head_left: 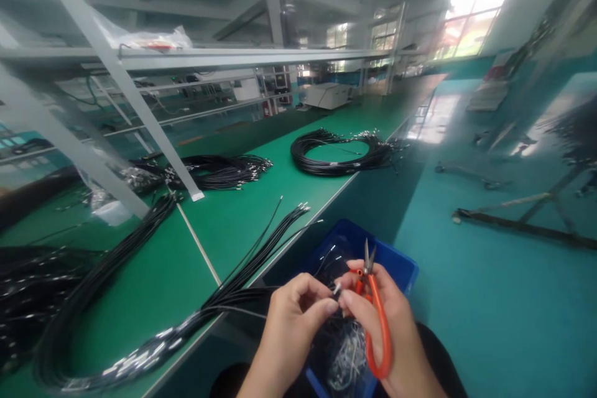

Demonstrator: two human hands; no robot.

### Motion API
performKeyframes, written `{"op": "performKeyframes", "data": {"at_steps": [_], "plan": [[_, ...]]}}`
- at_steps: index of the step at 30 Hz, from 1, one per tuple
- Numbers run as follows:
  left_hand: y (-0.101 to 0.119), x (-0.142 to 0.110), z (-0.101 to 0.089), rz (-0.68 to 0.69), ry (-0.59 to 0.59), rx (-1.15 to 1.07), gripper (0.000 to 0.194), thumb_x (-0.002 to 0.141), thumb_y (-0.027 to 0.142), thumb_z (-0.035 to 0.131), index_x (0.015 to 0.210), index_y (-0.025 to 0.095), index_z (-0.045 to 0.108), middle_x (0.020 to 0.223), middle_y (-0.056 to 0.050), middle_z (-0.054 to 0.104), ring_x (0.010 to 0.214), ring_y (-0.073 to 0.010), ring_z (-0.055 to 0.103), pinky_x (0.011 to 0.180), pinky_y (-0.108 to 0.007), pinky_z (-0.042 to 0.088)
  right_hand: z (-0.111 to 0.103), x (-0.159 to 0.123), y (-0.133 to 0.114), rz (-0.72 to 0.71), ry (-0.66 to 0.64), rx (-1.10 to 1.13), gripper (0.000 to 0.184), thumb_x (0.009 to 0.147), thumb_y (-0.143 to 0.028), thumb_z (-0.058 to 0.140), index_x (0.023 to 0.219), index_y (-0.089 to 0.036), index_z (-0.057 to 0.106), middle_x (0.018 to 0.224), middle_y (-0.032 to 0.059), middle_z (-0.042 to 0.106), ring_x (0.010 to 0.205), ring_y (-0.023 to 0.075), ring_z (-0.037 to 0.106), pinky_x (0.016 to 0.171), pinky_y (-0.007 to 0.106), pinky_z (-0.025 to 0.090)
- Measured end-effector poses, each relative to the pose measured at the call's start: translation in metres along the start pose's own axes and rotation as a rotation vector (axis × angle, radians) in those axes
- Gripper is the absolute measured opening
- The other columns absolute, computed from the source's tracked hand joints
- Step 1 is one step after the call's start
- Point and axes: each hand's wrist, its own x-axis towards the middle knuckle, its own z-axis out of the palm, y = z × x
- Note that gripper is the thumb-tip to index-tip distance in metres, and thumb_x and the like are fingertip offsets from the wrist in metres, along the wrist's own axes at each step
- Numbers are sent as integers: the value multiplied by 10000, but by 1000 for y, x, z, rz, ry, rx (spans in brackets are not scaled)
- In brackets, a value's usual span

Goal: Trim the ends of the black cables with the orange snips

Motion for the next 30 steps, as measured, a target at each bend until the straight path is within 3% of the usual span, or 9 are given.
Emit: {"op": "performKeyframes", "data": {"at_steps": [4,15,20,24,27,30], "plan": [[-4,2,-3,-47,-39,-169,172,711,230,680,632,153,547,605,21,558,585,-113,480,562,-210,363,6,2,2,45,-1,56,368,632,-235,775,930,-218,559,730,-7,642,578,134,574,533,250,453],[-10,3,-3,-109,-98,-376,207,708,227,705,608,140,546,551,31,557,521,-79,456,518,-183,344,11,6,6,68,-43,76,338,650,-231,767,905,-218,545,622,-43,586,533,114,515,520,229,410],[-9,0,-4,-89,-155,-484,180,797,285,618,727,169,500,610,26,563,532,-86,480,481,-177,342,17,-3,9,271,-65,242,228,750,-221,654,944,-223,534,669,-35,563,561,126,505,530,242,407],[-8,-4,0,-1,-46,-362,163,799,307,617,867,198,518,720,26,543,595,-105,515,542,-206,399,27,-6,4,297,-72,283,192,771,-194,639,932,-220,536,654,-52,528,560,105,466,535,221,393],[-5,-2,1,16,66,-326,143,777,289,637,768,183,542,644,31,531,538,-105,508,519,-214,402,32,-6,1,261,-79,233,204,752,-170,665,904,-218,537,623,-64,513,543,97,449,522,213,382],[-2,2,-4,-22,-14,-475,177,801,268,606,680,157,538,531,21,551,477,-100,492,483,-208,375,30,-4,3,266,-143,254,214,749,-184,659,924,-212,540,620,-48,544,558,122,496,535,238,398]]}}
